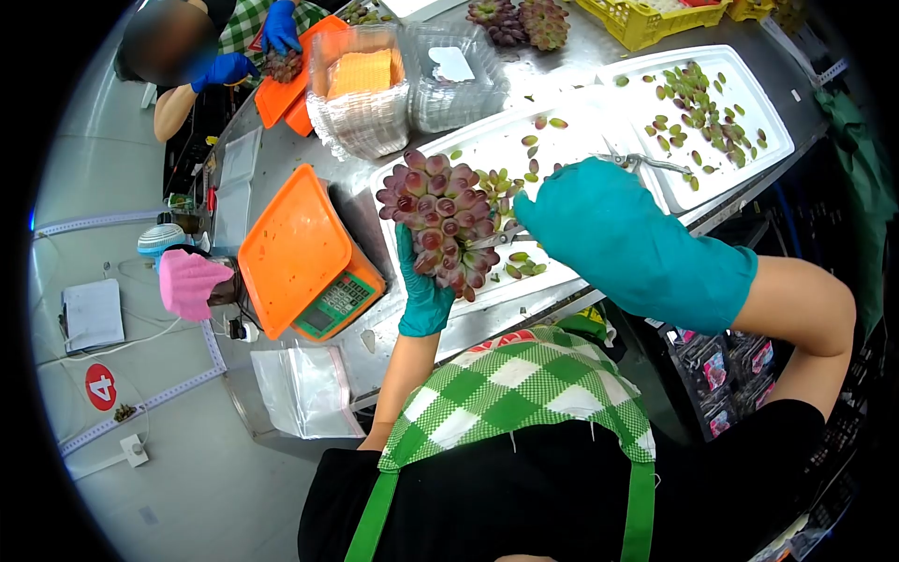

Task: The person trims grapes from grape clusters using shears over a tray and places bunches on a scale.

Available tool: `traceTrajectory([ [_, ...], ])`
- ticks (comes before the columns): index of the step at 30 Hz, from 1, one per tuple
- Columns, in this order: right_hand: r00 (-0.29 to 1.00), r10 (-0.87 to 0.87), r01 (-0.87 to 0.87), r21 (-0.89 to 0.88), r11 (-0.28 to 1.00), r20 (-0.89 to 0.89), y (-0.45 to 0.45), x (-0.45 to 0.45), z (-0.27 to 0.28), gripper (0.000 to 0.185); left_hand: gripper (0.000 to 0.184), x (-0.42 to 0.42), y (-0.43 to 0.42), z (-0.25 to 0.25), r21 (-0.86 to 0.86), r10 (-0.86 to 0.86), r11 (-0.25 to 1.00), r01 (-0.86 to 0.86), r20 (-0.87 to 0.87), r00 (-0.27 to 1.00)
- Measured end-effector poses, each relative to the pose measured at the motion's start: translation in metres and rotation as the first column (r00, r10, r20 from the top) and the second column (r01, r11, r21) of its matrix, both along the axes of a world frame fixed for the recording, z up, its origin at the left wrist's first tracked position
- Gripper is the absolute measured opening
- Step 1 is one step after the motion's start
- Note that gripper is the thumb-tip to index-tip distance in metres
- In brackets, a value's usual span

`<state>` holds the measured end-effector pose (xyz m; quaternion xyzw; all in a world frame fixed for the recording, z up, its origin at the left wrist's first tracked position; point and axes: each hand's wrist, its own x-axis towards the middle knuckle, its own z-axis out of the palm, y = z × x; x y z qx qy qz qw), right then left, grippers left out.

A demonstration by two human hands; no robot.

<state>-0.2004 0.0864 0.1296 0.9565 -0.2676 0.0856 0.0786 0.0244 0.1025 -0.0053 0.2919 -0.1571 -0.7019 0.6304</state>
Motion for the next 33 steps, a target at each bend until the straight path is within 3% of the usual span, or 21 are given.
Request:
traceTrajectory([
  [2, 0.994, -0.059, 0.052, 0.068, 0.996, 0.095, 0.001, -0.006, 0.006, 0.031, 0.061, 0.001, -0.001, -0.004, -0.013, 0.035, 0.999, -0.035, -0.005, 0.999],
  [6, 0.935, -0.341, 0.313, 0.228, 0.922, 0.098, 0.004, -0.022, -0.014, 0.036, 0.061, 0.006, -0.003, -0.002, -0.098, -0.046, 0.995, 0.026, -0.208, 0.977],
  [8, 0.859, -0.507, 0.444, 0.398, 0.803, 0.064, 0.0, -0.024, -0.049, 0.033, 0.063, 0.009, -0.004, -0.01, -0.112, -0.044, 0.993, 0.02, -0.215, 0.976],
  [9, 0.815, -0.58, 0.526, 0.429, 0.734, -0.007, 0.0, -0.025, -0.077, 0.037, 0.064, 0.007, -0.001, -0.004, -0.153, -0.129, 0.985, 0.077, -0.371, 0.92],
  [12, 0.68, -0.721, 0.651, 0.561, 0.511, -0.132, 0.005, -0.023, -0.163, 0.04, 0.063, 0.012, -0.002, -0.01, -0.051, -0.081, 0.996, 0.07, -0.273, 0.959],
  [13, 0.693, -0.718, 0.587, 0.633, 0.504, -0.071, 0.007, -0.025, -0.186, 0.041, 0.062, 0.016, -0.001, -0.018, -0.102, -0.129, 0.99, 0.099, -0.361, 0.923],
  [16, 0.719, -0.65, 0.669, 0.497, 0.553, -0.245, 0.01, -0.014, -0.186, 0.034, 0.062, 0.02, -0.004, -0.022, -0.061, -0.153, 0.988, 0.141, -0.462, 0.873],
  [17, 0.736, -0.653, 0.654, 0.441, 0.615, -0.179, 0.013, -0.01, -0.179, 0.033, 0.063, 0.018, -0.006, -0.02, -0.11, -0.174, 0.985, 0.136, -0.561, 0.809],
  [19, 0.76, -0.648, 0.629, 0.31, 0.713, -0.052, 0.017, -0.003, -0.159, 0.03, 0.063, 0.02, -0.002, -0.015, -0.089, -0.15, 0.988, 0.128, -0.333, 0.931],
  [20, 0.735, -0.66, 0.538, 0.461, 0.706, 0.153, 0.014, 0.005, -0.152, 0.039, 0.063, 0.018, 0.001, -0.013, -0.08, -0.142, 0.989, 0.127, -0.215, 0.966],
  [21, 0.614, -0.644, 0.231, 0.676, 0.7, 0.456, 0.014, 0.013, -0.127, 0.048, 0.061, 0.015, 0.001, -0.007, -0.082, -0.177, 0.983, 0.165, -0.184, 0.967],
  [22, 0.389, -0.65, -0.112, 0.734, 0.67, 0.652, 0.012, 0.028, -0.121, 0.053, 0.06, 0.009, 0.003, -0.001, -0.055, -0.169, 0.985, 0.165, -0.082, 0.982],
  [24, 0.137, -0.807, -0.605, 0.694, 0.391, 0.574, 0.009, 0.048, -0.116, 0.055, 0.057, 0.0, 0.005, 0.009, -0.004, -0.152, 0.988, 0.153, 0.122, 0.981],
  [25, 0.059, -0.797, -0.566, 0.678, 0.469, 0.601, 0.009, 0.061, -0.117, 0.055, 0.057, -0.004, 0.002, 0.009, 0.039, -0.153, 0.988, 0.149, 0.161, 0.975],
  [26, -0.018, -0.779, -0.519, 0.66, 0.543, 0.627, 0.009, 0.069, -0.119, 0.055, 0.058, -0.015, -0.002, 0.023, -0.003, -0.148, 0.987, 0.158, 0.322, 0.935],
  [27, -0.062, -0.811, -0.476, 0.697, 0.537, 0.582, 0.008, 0.069, -0.121, 0.054, 0.059, -0.02, -0.003, 0.027, -0.026, -0.121, 0.988, 0.153, 0.489, 0.864],
  [28, -0.132, -0.909, -0.712, 0.601, 0.364, 0.395, 0.006, 0.066, -0.122, 0.053, 0.061, -0.024, -0.005, 0.03, -0.053, -0.085, 0.987, 0.154, 0.641, 0.763],
  [30, -0.076, -0.997, -0.987, 0.141, 0.073, -0.016, -0.002, 0.058, -0.118, 0.051, 0.062, -0.02, -0.006, 0.039, -0.097, -0.051, 0.977, 0.189, 0.756, 0.652],
  [31, -0.076, -0.997, -0.997, -0.001, 0.076, 0.027, -0.005, 0.057, -0.14, 0.05, 0.062, -0.014, -0.008, 0.042, -0.061, -0.112, 0.972, 0.229, 0.733, 0.671],
  [33, -0.073, -0.995, -0.99, -0.125, 0.063, 0.074, -0.005, 0.056, -0.145, 0.05, 0.059, -0.012, -0.008, 0.048, -0.001, -0.17, 0.973, 0.232, 0.675, 0.718],
])
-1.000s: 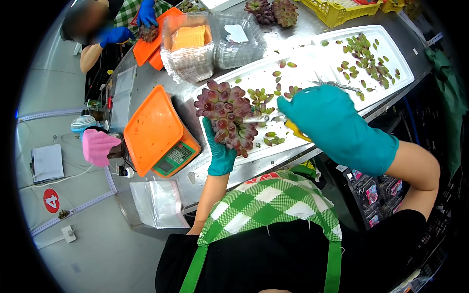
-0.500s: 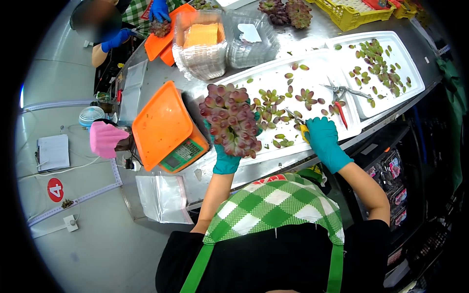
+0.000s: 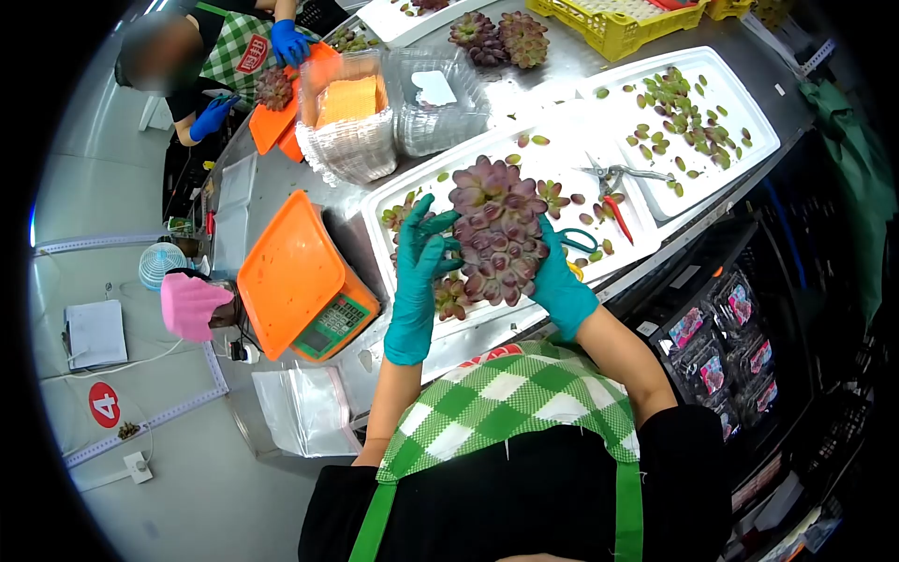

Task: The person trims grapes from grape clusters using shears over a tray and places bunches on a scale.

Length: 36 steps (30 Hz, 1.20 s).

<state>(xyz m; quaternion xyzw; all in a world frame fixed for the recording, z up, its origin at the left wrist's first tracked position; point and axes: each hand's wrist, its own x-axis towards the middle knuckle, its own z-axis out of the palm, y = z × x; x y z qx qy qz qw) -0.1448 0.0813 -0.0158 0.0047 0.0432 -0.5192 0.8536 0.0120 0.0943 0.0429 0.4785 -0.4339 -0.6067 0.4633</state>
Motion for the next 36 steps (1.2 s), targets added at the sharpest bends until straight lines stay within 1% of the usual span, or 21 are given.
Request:
traceTrajectory([
  [1, 0.998, 0.007, -0.005, -0.033, 0.999, 0.058, -0.001, -0.002, -0.001, 0.051, 0.058, -0.002, -0.001, 0.002, 0.002, 0.009, 1.0, -0.009, -0.042, 0.999],
  [2, 0.999, -0.009, 0.006, -0.062, 0.998, -0.036, 0.002, -0.004, 0.007, 0.052, 0.058, -0.002, -0.001, -0.001, 0.013, 0.024, 1.0, -0.023, -0.071, 0.997],
  [4, 1.0, -0.001, 0.002, -0.057, 0.998, 0.028, 0.003, -0.006, 0.004, 0.052, 0.058, 0.0, -0.002, -0.01, 0.034, 0.055, 0.998, -0.052, -0.127, 0.99],
  [5, 0.998, 0.003, 0.0, -0.055, 0.998, 0.059, 0.002, -0.007, 0.002, 0.052, 0.059, -0.001, -0.001, -0.013, -0.008, 0.053, 0.999, -0.054, -0.107, 0.993],
  [7, 0.999, 0.004, -0.006, -0.043, 0.999, -0.037, 0.001, -0.01, 0.002, 0.052, 0.06, -0.008, 0.002, -0.017, -0.092, 0.05, 0.994, -0.056, -0.069, 0.996],
  [8, 0.997, 0.015, -0.018, -0.038, 0.999, -0.073, 0.003, -0.01, 0.001, 0.052, 0.065, -0.01, 0.001, -0.019, -0.118, -0.013, 0.993, 0.005, -0.067, 0.998],
  [11, 0.985, 0.025, -0.019, 0.034, 0.999, -0.171, 0.012, -0.006, 0.001, 0.051, 0.071, -0.02, 0.009, -0.02, -0.178, -0.054, 0.984, 0.018, -0.2, 0.978],
  [13, 0.966, 0.02, 0.001, 0.082, 0.997, -0.258, 0.015, 0.001, -0.002, 0.048, 0.071, -0.024, 0.016, -0.014, 0.02, -0.012, 1.0, 0.02, -0.366, 0.931],
  [15, 0.945, 0.015, 0.007, 0.066, 0.998, -0.326, 0.018, 0.007, 0.015, 0.051, 0.069, -0.02, 0.022, -0.015, 0.191, 0.055, 0.981, 0.045, -0.489, 0.87],
  [17, 0.904, 0.014, 0.002, 0.038, 0.999, -0.428, 0.02, 0.012, 0.031, 0.052, 0.066, -0.015, 0.026, -0.018, 0.204, 0.064, 0.977, 0.06, -0.552, 0.832],
  [18, 0.893, 0.071, -0.046, 0.067, 0.997, -0.444, 0.018, 0.014, 0.042, 0.055, 0.066, -0.013, 0.026, -0.02, 0.191, 0.079, 0.981, 0.046, -0.597, 0.798],
  [19, 0.886, 0.042, -0.048, 0.0, 0.999, -0.462, 0.02, 0.018, 0.042, 0.055, 0.066, -0.01, 0.026, -0.024, 0.179, 0.094, 0.983, 0.03, -0.641, 0.761],
  [21, 0.861, 0.067, -0.083, -0.01, 0.997, -0.504, 0.014, 0.03, 0.031, 0.056, 0.067, 0.0, 0.026, -0.038, 0.163, 0.125, 0.987, -0.009, -0.718, 0.685],
  [22, 0.846, 0.014, -0.088, -0.114, 0.989, -0.533, 0.011, 0.035, 0.018, 0.055, 0.068, 0.005, 0.027, -0.042, 0.14, 0.124, 0.99, -0.028, -0.748, 0.652],
  [23, 0.796, -0.064, -0.107, -0.244, 0.964, -0.602, 0.011, 0.04, 0.024, 0.055, 0.068, 0.01, 0.027, -0.041, 0.12, 0.125, 0.992, -0.051, -0.776, 0.618],
  [27, 0.739, -0.026, -0.251, -0.31, 0.917, -0.674, 0.006, 0.059, 0.049, 0.055, 0.074, 0.025, 0.029, -0.03, 0.044, 0.151, 0.982, -0.186, -0.771, 0.619],
  [28, 0.723, -0.007, -0.293, -0.315, 0.903, -0.691, 0.004, 0.065, 0.054, 0.056, 0.073, 0.031, 0.029, -0.031, 0.011, 0.124, 0.981, -0.192, -0.798, 0.589],
  [31, 0.649, 0.007, -0.411, -0.342, 0.845, -0.761, 0.001, 0.088, 0.064, 0.061, 0.073, 0.047, 0.035, -0.022, -0.006, 0.159, 0.952, -0.305, -0.844, 0.512],
  [32, 0.632, 0.042, -0.426, -0.301, 0.853, -0.774, 0.0, 0.095, 0.062, 0.061, 0.074, 0.055, 0.039, -0.026, -0.001, 0.178, 0.946, -0.323, -0.833, 0.523],
  [35, 0.672, 0.177, -0.411, -0.163, 0.897, -0.719, 0.001, 0.124, 0.044, 0.057, 0.075, 0.076, 0.053, -0.02, -0.002, 0.183, 0.953, -0.303, -0.795, 0.579],
  [36, 0.72, 0.287, -0.429, -0.081, 0.899, -0.632, 0.005, 0.132, 0.044, 0.054, 0.074, 0.082, 0.06, -0.015, 0.035, 0.219, 0.952, -0.304, -0.772, 0.597],
])
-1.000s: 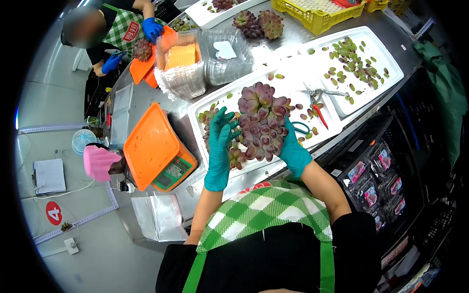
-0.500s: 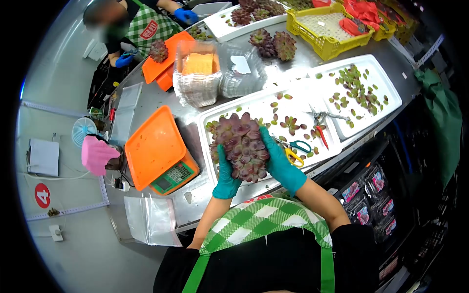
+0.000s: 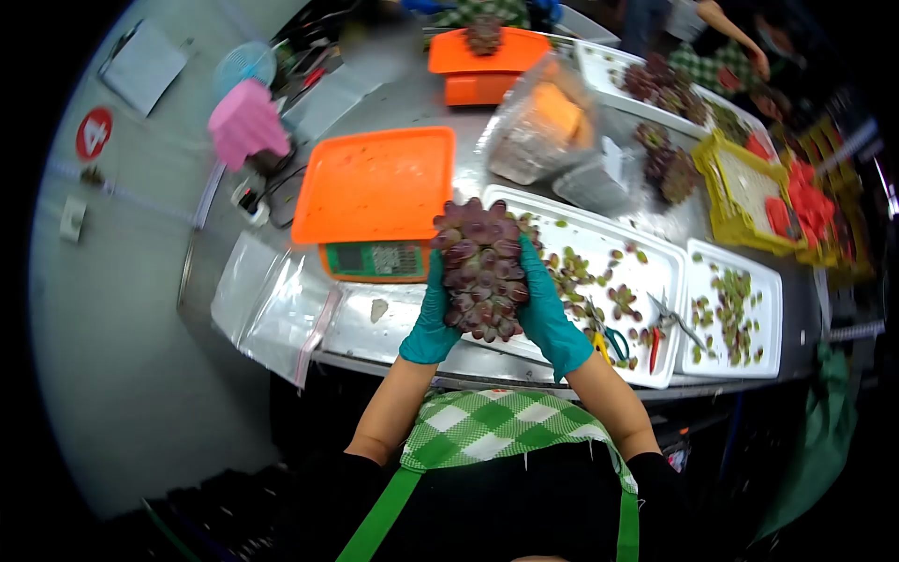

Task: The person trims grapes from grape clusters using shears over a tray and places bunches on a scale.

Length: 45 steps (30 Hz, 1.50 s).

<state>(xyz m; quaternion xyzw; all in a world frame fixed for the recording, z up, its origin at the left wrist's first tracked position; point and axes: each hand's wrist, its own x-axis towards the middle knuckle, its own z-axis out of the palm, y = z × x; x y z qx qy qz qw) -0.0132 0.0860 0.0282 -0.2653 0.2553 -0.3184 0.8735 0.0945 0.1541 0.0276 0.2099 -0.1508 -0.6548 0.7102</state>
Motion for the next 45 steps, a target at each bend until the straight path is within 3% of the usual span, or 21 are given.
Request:
traceTrajectory([
  [3, 0.985, 0.127, -0.153, 0.252, 0.956, 0.113, 0.007, 0.018, -0.002, 0.055, 0.069, 0.015, 0.018, 0.007, 0.119, 0.095, 0.987, -0.108, 0.103, 0.99],
  [7, 0.962, 0.19, -0.242, 0.286, 0.927, 0.199, 0.018, 0.053, -0.005, 0.053, 0.061, 0.047, 0.041, 0.012, 0.198, 0.244, 0.935, -0.294, 0.242, 0.939],
  [8, 0.92, 0.16, -0.289, 0.341, 0.895, 0.358, 0.016, 0.062, -0.014, 0.044, 0.054, 0.061, 0.047, 0.003, 0.222, 0.277, 0.908, -0.356, 0.321, 0.906],
  [9, 0.929, 0.13, -0.251, 0.332, 0.909, 0.346, 0.018, 0.072, -0.009, 0.048, 0.049, 0.071, 0.055, 0.01, 0.255, 0.307, 0.857, -0.448, 0.447, 0.84],
  [12, 0.911, 0.06, -0.19, 0.288, 0.939, 0.407, 0.018, 0.108, 0.0, 0.058, 0.058, 0.099, 0.061, 0.021, -0.061, 0.43, 0.826, -0.56, 0.711, 0.557],
  [15, 0.873, -0.006, -0.126, 0.238, 0.963, 0.488, 0.01, 0.151, -0.017, 0.061, 0.061, 0.126, 0.049, 0.031, -0.328, 0.424, 0.829, -0.453, 0.897, 0.127],
  [16, 0.886, -0.071, -0.048, 0.243, 0.969, 0.457, 0.012, 0.164, -0.02, 0.063, 0.063, 0.132, 0.034, 0.037, -0.297, 0.455, 0.854, -0.427, 0.824, 0.337],
  [19, 0.891, -0.174, 0.059, 0.272, 0.96, 0.42, 0.011, 0.196, -0.029, 0.06, 0.062, 0.181, -0.003, 0.018, -0.262, 0.25, 0.896, -0.358, 0.965, -0.078],
  [23, 0.886, -0.319, 0.259, 0.21, 0.943, 0.336, 0.006, 0.231, -0.046, 0.055, 0.058, 0.23, -0.035, 0.015, -0.144, 0.205, 0.96, -0.239, 0.944, 0.258],
  [24, 0.866, -0.306, 0.242, 0.205, 0.948, 0.395, 0.003, 0.235, -0.048, 0.057, 0.053, 0.241, -0.04, 0.007, -0.137, 0.198, 0.965, -0.224, 0.941, 0.276],
  [27, 0.901, -0.421, 0.378, 0.285, 0.881, 0.107, 0.007, 0.249, -0.04, 0.053, 0.047, 0.262, -0.048, 0.005, -0.028, 0.096, 0.987, -0.159, 0.894, 0.438],
  [28, 0.917, -0.395, 0.368, 0.261, 0.892, 0.059, 0.011, 0.25, -0.038, 0.059, 0.041, 0.269, -0.049, 0.003, 0.03, 0.045, 0.984, -0.177, 0.913, 0.406],
  [31, 0.976, -0.209, 0.209, -0.006, 0.978, -0.061, 0.013, 0.239, -0.026, 0.063, 0.039, 0.29, -0.051, -0.001, 0.138, -0.022, 0.979, -0.147, 0.799, 0.602],
  [35, 0.981, 0.119, -0.144, -0.165, 0.976, -0.152, 0.009, 0.199, -0.018, 0.058, 0.035, 0.305, -0.049, -0.016, 0.042, 0.067, 0.964, -0.263, 0.918, 0.39],
  [36, 0.981, 0.101, -0.144, -0.274, 0.951, -0.165, 0.008, 0.182, -0.012, 0.052, 0.034, 0.306, -0.044, -0.009, 0.077, 0.047, 0.937, -0.34, 0.939, 0.341],
  [38, 0.983, -0.146, 0.059, -0.553, 0.831, -0.114, 0.0, 0.142, -0.025, 0.045, 0.033, 0.318, -0.032, -0.01, -0.078, 0.247, 0.902, -0.425, 0.901, 0.358],
  [40, 0.8, -0.552, 0.165, -0.797, 0.58, -0.236, -0.011, 0.087, -0.03, 0.036, 0.032, 0.318, -0.011, -0.006, -0.12, 0.364, 0.832, -0.541, 0.855, 0.37],
  [41, 0.706, -0.654, 0.223, -0.792, 0.568, -0.271, -0.018, 0.062, -0.033, 0.037, 0.032, 0.316, 0.002, -0.002, -0.088, 0.382, 0.792, -0.604, 0.844, 0.377],
  [43, 0.562, -0.759, 0.271, -0.794, 0.544, -0.329, -0.028, -0.005, -0.06, 0.036, 0.032, 0.315, 0.028, -0.01, -0.189, 0.457, 0.722, -0.666, 0.853, 0.253],
  [44, 0.383, -0.816, 0.164, -0.837, 0.522, -0.434, -0.026, -0.034, -0.063, 0.038, 0.032, 0.308, 0.041, -0.007, -0.149, 0.434, 0.696, -0.703, 0.866, 0.247],
  [45, 0.313, -0.837, 0.129, -0.853, 0.506, -0.449, -0.027, -0.073, -0.087, 0.039, 0.032, 0.304, 0.051, -0.006, -0.118, 0.418, 0.665, -0.737, 0.877, 0.237],
])
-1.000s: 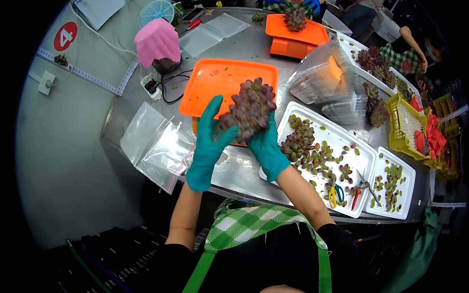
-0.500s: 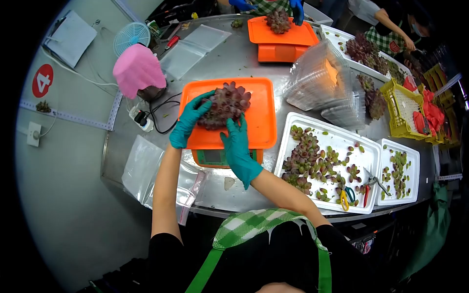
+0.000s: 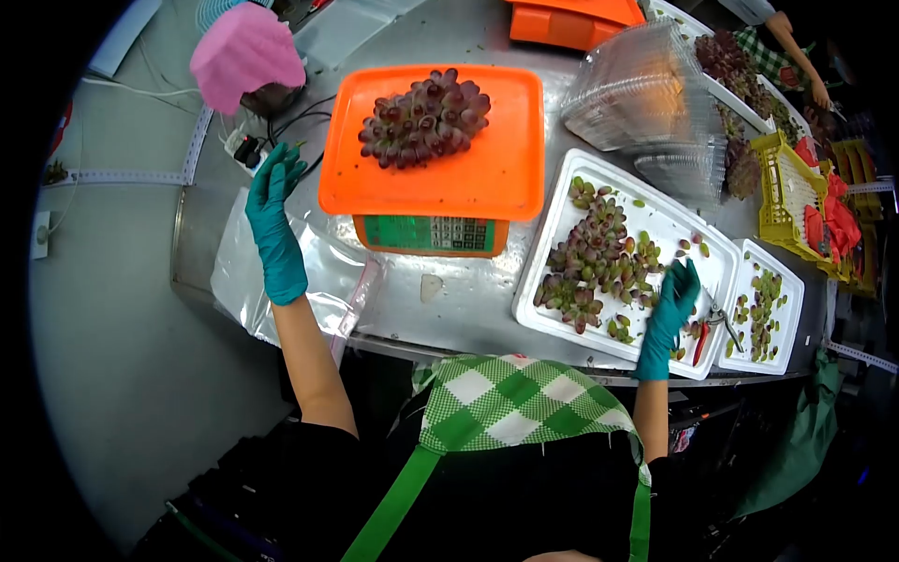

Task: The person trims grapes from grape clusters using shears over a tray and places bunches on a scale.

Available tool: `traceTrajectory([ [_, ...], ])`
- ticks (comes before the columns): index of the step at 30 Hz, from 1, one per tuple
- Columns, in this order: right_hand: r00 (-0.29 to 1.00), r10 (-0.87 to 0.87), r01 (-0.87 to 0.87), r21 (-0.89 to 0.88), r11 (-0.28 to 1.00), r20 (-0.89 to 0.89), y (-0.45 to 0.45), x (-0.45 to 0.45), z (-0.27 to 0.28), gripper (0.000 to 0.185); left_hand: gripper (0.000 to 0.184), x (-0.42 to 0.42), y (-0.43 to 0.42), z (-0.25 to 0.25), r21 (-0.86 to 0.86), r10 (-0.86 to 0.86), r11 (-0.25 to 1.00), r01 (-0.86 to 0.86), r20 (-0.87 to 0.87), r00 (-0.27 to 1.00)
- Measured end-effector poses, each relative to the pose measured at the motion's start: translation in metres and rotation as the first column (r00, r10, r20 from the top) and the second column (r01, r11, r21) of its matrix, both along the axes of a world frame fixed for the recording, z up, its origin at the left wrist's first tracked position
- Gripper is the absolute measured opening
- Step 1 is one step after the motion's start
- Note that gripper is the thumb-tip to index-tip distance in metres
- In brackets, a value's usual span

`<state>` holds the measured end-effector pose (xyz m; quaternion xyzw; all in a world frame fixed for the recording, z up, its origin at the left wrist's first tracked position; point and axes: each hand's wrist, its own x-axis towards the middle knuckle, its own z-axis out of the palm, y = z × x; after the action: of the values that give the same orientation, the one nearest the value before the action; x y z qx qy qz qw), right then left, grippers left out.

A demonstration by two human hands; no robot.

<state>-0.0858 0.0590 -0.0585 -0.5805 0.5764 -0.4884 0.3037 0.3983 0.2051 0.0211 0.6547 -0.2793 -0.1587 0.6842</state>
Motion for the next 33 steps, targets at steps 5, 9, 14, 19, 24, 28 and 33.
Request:
traceTrajectory([
  [5, 0.984, -0.123, 0.142, 0.151, 0.978, -0.128, 0.017, -0.107, -0.051, 0.047, 0.029, -0.028, 0.026, 0.0, 0.026, 0.063, 0.998, -0.061, -0.097, 0.993],
  [9, 0.945, -0.06, 0.084, 0.062, 0.995, -0.322, 0.035, -0.109, -0.021, 0.051, 0.032, -0.046, 0.029, 0.003, 0.053, 0.014, 0.998, -0.014, 0.001, 1.0],
  [14, 0.812, -0.254, 0.2, -0.158, 0.967, -0.526, 0.025, -0.156, -0.022, 0.048, 0.034, -0.071, 0.028, 0.013, 0.151, -0.109, 0.984, 0.09, 0.126, 0.986],
  [19, 0.668, -0.099, 0.067, -0.073, 0.995, -0.738, 0.011, -0.186, -0.01, 0.057, 0.032, -0.061, 0.022, -0.001, 0.201, -0.124, 0.975, 0.099, 0.116, 0.985],
  [24, 0.407, 0.009, 0.255, 0.123, 0.959, -0.913, -0.017, -0.223, -0.018, 0.088, 0.032, -0.059, 0.012, 0.0, 0.225, -0.243, 0.953, 0.204, 0.158, 0.957],
  [28, 0.332, 0.198, 0.251, 0.289, 0.924, -0.922, -0.031, -0.25, -0.028, 0.112, 0.029, -0.067, -0.004, 0.005, 0.159, -0.277, 0.954, 0.255, 0.137, 0.951],
  [33, 0.171, 0.3, 0.471, 0.346, 0.811, -0.938, -0.026, -0.2, 0.015, 0.126, 0.038, -0.088, -0.037, 0.01, 0.096, -0.27, 0.963, 0.253, 0.307, 0.912],
])
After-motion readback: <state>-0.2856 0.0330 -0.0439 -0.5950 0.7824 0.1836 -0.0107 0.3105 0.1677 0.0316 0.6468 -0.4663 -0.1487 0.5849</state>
